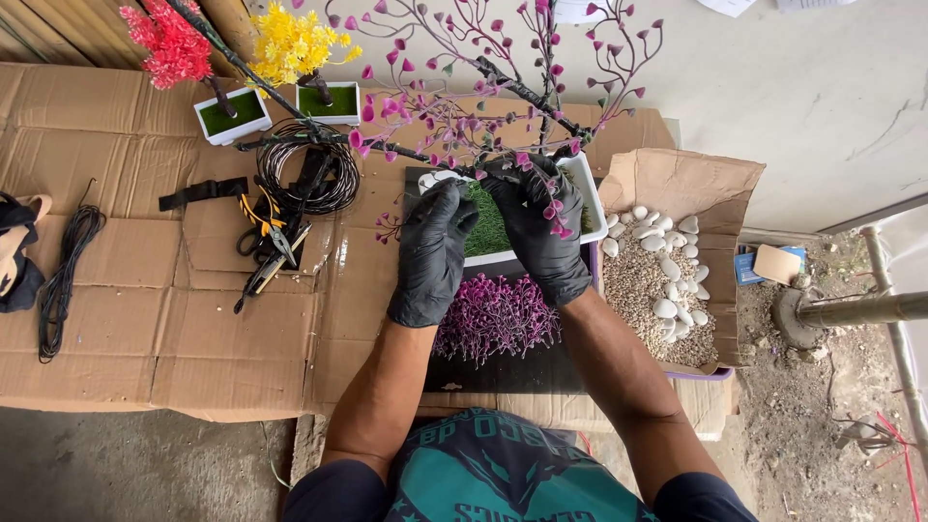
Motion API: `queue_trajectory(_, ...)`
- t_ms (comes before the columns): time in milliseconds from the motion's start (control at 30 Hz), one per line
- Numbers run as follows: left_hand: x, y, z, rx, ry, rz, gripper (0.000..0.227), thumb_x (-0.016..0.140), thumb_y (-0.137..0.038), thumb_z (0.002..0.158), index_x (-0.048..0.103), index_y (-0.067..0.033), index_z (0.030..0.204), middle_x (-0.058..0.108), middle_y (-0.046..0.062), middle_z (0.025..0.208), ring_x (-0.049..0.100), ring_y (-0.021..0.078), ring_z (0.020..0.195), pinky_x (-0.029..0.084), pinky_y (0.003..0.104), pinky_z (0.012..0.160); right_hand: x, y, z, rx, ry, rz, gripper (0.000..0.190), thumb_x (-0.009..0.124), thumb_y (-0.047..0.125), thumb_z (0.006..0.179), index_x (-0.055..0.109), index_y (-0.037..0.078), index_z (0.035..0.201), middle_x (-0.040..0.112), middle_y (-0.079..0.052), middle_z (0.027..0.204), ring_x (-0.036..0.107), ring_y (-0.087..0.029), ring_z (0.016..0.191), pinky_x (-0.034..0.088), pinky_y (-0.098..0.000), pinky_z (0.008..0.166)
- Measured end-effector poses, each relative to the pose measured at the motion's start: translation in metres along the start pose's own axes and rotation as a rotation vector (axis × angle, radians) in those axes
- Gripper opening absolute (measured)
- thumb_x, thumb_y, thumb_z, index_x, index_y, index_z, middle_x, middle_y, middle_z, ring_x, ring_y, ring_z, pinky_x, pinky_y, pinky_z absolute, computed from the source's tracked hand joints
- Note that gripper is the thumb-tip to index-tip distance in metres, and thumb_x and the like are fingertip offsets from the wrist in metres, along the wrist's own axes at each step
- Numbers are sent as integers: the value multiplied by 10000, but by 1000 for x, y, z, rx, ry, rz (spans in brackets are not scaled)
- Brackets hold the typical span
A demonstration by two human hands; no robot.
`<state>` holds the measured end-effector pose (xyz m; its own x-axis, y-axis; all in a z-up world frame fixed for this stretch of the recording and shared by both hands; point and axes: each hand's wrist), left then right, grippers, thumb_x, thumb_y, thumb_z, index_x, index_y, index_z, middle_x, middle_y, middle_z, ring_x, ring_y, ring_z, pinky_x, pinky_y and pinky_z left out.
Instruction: The person assembles a decorative artificial plant by inserting purple flower stems into a white rectangular pot filled with green moss. They arrange the branches to create a balanced appearance, occasionally adjusting the position of the pot and the stems.
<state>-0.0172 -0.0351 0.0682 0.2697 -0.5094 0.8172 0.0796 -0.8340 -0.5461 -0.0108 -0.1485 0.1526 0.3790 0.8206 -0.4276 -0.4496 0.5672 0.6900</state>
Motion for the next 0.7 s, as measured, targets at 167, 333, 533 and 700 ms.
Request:
queue_trajectory(167, 7, -2, -4, -58, -12, -26, 212, 836, -158, 874, 768, -86, 1062, 753, 157, 1010, 728, 296, 907, 606, 442, 872, 8, -6, 2, 42, -40, 47, 168, 903, 194, 845, 806, 164, 980, 738, -78, 854, 732, -335, 768, 577, -396, 825)
queue_trajectory(333, 13, 7, -2, 97, -124, 63, 240, 873, -144, 822, 774, -79, 1030, 771, 148, 985, 753, 307, 879, 619, 446, 852, 5, -13, 5, 90, -57, 65, 180, 921, 206, 832, 789, 155, 942, 705, -52, 763, 736, -285, 748, 582, -341, 801)
queue_trajectory(533, 23, 2, -6, 207, -175, 115, 258, 882, -99, 794, 767, -35, 1016, 777, 180, 988, 766, 373, 880, 631, 481, 859, 4, -14, 6, 145, -48, 177, 212, 943, 177, 800, 784, 151, 938, 756, -63, 820, 753, -233, 811, 574, -348, 826)
queue_trajectory(700, 15, 7, 7, 201, -225, 178, 295, 903, -50, 748, 771, -39, 1012, 778, 211, 999, 771, 415, 913, 645, 500, 843, 9, -28, 2, 144, -50, 304, 229, 915, 89, 801, 773, 93, 980, 759, -117, 825, 748, -235, 838, 579, -343, 825)
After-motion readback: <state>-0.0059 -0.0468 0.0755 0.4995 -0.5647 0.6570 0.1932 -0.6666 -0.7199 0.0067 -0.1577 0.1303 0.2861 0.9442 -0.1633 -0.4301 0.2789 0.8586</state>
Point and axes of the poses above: each hand's wrist, its own z-axis towards the middle knuckle, its own x-axis out of the palm, y = z × x
